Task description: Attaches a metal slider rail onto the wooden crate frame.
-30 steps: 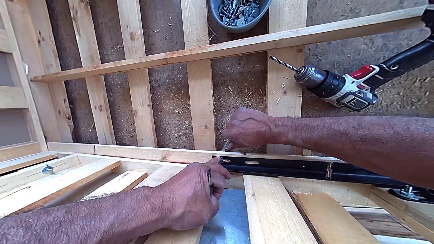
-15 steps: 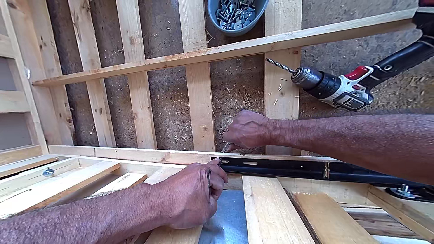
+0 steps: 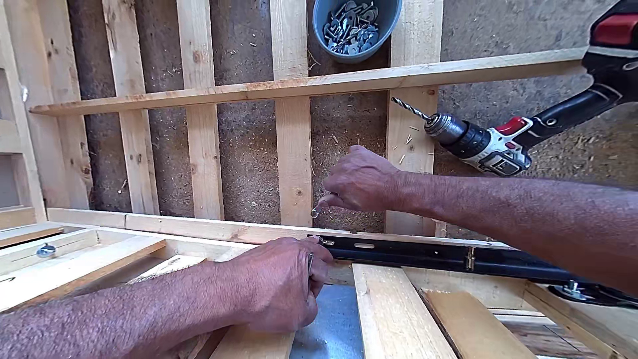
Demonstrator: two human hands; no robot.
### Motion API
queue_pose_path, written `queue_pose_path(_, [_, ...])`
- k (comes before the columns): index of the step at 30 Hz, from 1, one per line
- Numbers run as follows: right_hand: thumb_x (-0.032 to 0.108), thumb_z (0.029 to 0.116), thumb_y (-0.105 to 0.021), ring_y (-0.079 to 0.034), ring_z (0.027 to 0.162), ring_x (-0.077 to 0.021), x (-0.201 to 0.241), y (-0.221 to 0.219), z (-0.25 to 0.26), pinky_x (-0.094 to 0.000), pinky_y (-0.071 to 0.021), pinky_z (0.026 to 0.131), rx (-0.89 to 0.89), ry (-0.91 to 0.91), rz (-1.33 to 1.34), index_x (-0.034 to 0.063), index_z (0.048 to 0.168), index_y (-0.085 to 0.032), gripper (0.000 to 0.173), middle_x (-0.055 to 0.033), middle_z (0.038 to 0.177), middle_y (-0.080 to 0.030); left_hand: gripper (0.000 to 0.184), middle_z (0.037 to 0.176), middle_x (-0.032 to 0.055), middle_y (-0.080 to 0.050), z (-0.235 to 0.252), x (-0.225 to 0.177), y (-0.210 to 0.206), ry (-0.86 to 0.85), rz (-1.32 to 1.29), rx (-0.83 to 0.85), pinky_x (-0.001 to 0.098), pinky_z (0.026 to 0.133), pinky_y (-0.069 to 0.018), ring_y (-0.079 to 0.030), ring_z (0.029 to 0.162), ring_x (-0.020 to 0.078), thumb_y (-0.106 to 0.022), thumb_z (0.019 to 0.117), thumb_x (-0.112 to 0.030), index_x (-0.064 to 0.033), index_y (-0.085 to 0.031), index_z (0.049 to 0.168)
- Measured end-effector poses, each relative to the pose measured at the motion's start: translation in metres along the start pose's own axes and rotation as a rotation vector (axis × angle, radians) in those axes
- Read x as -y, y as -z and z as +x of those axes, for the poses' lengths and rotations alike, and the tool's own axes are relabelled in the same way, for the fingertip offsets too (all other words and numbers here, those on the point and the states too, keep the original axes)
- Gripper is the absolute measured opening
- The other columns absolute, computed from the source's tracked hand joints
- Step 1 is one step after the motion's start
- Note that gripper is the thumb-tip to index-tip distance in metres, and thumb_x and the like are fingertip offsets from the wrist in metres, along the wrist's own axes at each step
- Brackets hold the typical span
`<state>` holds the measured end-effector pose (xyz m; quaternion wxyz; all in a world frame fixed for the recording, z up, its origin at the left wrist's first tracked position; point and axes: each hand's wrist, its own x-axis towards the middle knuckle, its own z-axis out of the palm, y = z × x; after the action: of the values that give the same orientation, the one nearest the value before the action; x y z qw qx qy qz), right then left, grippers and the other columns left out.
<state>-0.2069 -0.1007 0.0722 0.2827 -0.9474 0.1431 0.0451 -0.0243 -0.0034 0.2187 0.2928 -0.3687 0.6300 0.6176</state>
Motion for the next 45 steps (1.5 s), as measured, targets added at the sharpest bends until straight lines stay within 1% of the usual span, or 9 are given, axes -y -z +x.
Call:
queue_pose_path(4, [0.067,0.1003,-0.040,-0.059,0.065,-0.0183,0.000,-0.033,-0.022,-0.0464,-0.0447,0.066,0.021,-0.054,0.128,0.0184,0.070,-0.059,0.060,0.0014,0.064,-0.055,0.029,0.158,-0.0061,-0.044,0.000,-0.006,0.010,0.088,0.099,0.067,0.0409,0.098,-0.0510,-0.055,0.130,0.0132,-0.059,0.0946,-0.040,-0.0209,-0.075,0.110])
queue_pose_path(7, [0.064,0.1015,-0.042,-0.063,0.072,-0.0184,0.013,-0.048,-0.035,-0.0462,-0.0479,0.071,0.053,-0.040,0.182,0.0179,0.075,-0.063,0.057,0.0012,0.069,-0.059,0.033,0.152,-0.0052,-0.050,-0.001,-0.013,0.013,0.192,0.112,0.082,0.0442,0.089,-0.0539,-0.063,0.115,0.0146,-0.061,0.0934,-0.050,-0.0296,-0.073,0.117])
queue_pose_path(9, [0.064,0.1019,-0.040,-0.062,0.071,-0.0165,0.015,-0.049,-0.036,-0.0433,-0.0486,0.071,0.060,-0.089,0.207,0.0187,0.075,-0.062,0.057,0.0027,0.068,-0.057,0.038,0.140,-0.0032,-0.060,-0.002,-0.017,0.016,0.246,0.125,0.094,0.0478,0.089,-0.0538,-0.063,0.115,0.0175,-0.061,0.0931,-0.054,-0.0325,-0.070,0.123])
queue_pose_path(12, [0.067,0.1017,-0.039,-0.060,0.067,-0.0154,0.013,-0.047,-0.033,-0.0409,-0.0482,0.064,0.086,-0.131,0.226,0.0188,0.074,-0.061,0.060,0.0035,0.066,-0.056,0.044,0.115,-0.0036,-0.070,-0.004,-0.020,0.018,0.276,0.125,0.099,0.0488,0.083,-0.0538,-0.066,0.102,0.0169,-0.065,0.0915,-0.058,-0.0335,-0.068,0.127])
queue_pose_path(16, [0.067,0.1006,-0.042,-0.059,0.064,-0.0141,0.011,-0.049,-0.032,-0.0397,-0.0473,0.061,0.071,-0.115,0.247,0.0193,0.072,-0.059,0.058,0.0041,0.064,-0.055,0.057,0.098,-0.0036,-0.070,-0.004,-0.019,0.020,0.265,0.086,0.128,0.0445,0.078,-0.0540,-0.065,0.088,0.0134,-0.070,0.0853,-0.068,-0.0308,-0.067,0.128])
queue_pose_path(33, [0.065,0.1001,-0.045,-0.060,0.067,-0.0142,0.018,-0.043,-0.029,-0.0409,-0.0474,0.063,0.146,-0.172,0.285,0.0202,0.071,-0.061,0.056,0.0044,0.066,-0.057,0.057,0.101,-0.0009,-0.071,-0.003,-0.018,0.025,0.241,0.121,0.159,0.0481,0.080,-0.0533,-0.066,0.091,0.0171,-0.068,0.0876,-0.068,-0.0284,-0.067,0.128])
queue_pose_path(39, [0.059,0.1025,-0.043,-0.063,0.073,-0.0122,0.008,-0.052,-0.035,-0.0388,-0.0513,0.066,-0.018,-0.030,0.280,0.0214,0.076,-0.066,0.052,0.0060,0.070,-0.060,0.057,0.102,-0.0018,-0.071,-0.002,-0.018,0.025,0.242,0.116,0.158,0.0479,0.079,-0.0535,-0.066,0.091,0.0167,-0.068,0.0865,-0.069,-0.0292,-0.067,0.128])
queue_pose_path(42, [0.054,0.1021,-0.049,-0.064,0.075,-0.0140,0.002,-0.045,-0.024,-0.0383,-0.0517,0.070,-0.053,0.066,0.245,0.0192,0.079,-0.070,0.047,0.0046,0.071,-0.063,0.056,0.103,-0.0016,-0.070,-0.002,-0.018,0.025,0.239,0.117,0.159,0.0482,0.080,-0.0534,-0.066,0.092,0.0170,-0.068,0.0867,-0.069,-0.0289,-0.068,0.127])
queue_pose_path(45, [0.054,0.0999,-0.054,-0.059,0.065,-0.0153,-0.001,-0.025,0.002,-0.0393,-0.0464,0.062,0.033,0.138,0.168,0.0175,0.067,-0.062,0.049,0.0039,0.062,-0.055,0.057,0.100,-0.0020,-0.070,-0.002,-0.018,0.024,0.237,0.122,0.158,0.0480,0.078,-0.0535,-0.066,0.090,0.0162,-0.068,0.0857,-0.070,-0.0292,-0.068,0.126])
